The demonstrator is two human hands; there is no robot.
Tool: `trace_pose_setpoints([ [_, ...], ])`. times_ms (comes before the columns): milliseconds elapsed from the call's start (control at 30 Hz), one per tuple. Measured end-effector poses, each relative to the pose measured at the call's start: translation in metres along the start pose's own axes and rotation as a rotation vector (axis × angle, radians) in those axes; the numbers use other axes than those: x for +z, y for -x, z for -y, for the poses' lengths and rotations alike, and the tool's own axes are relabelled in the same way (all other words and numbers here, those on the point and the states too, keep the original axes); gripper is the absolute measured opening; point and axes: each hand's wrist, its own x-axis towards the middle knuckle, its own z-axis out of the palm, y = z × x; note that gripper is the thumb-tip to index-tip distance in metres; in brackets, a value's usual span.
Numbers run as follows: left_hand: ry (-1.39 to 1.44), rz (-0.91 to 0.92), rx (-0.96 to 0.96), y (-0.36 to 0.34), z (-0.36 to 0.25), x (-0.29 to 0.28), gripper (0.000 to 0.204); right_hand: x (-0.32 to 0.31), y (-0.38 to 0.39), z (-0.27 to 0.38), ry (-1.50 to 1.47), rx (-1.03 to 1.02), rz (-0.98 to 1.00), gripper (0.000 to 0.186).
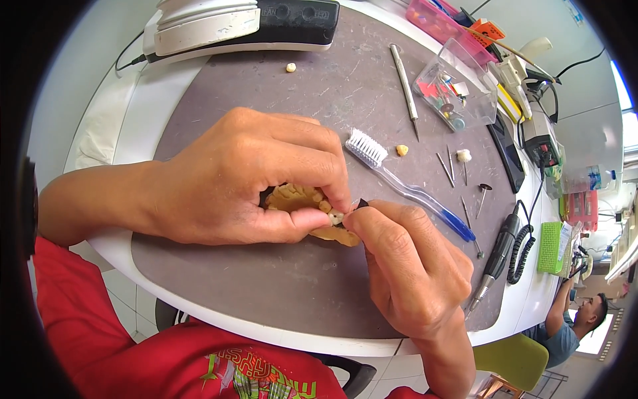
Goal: Polishing a prosthetic tooth with a rotary tool and fitting it onto a dental cast.
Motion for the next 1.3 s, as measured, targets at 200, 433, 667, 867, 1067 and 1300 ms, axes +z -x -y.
trace_pose_setpoints([
  [200,-0.009,0.014,-0.016,-0.0004,-0.0005,-0.0009,0.019,0.0023,0.0012,0.0001,0.005,-0.009,-0.025,0.028],
  [433,-0.002,0.005,0.003,-0.0011,0.0003,0.0005,0.018,0.0035,0.0022,-0.0008,-0.009,-0.012,-0.031,0.029],
  [667,0.003,0.021,-0.015,-0.0014,-0.0006,-0.0010,0.019,0.0027,0.0022,0.0004,-0.004,-0.005,-0.022,0.030],
  [867,-0.007,0.010,-0.015,-0.0015,-0.0005,0.0006,0.019,0.0034,0.0035,0.0003,0.006,-0.018,-0.036,0.029],
  [1067,-0.010,0.019,-0.025,-0.0017,-0.0022,-0.0014,0.020,0.0033,0.0028,0.0013,0.012,-0.013,-0.034,0.029],
  [1300,-0.020,0.012,0.028,-0.0011,0.0003,0.0006,0.019,0.0031,0.0021,0.0019,0.001,-0.010,-0.029,0.027],
])
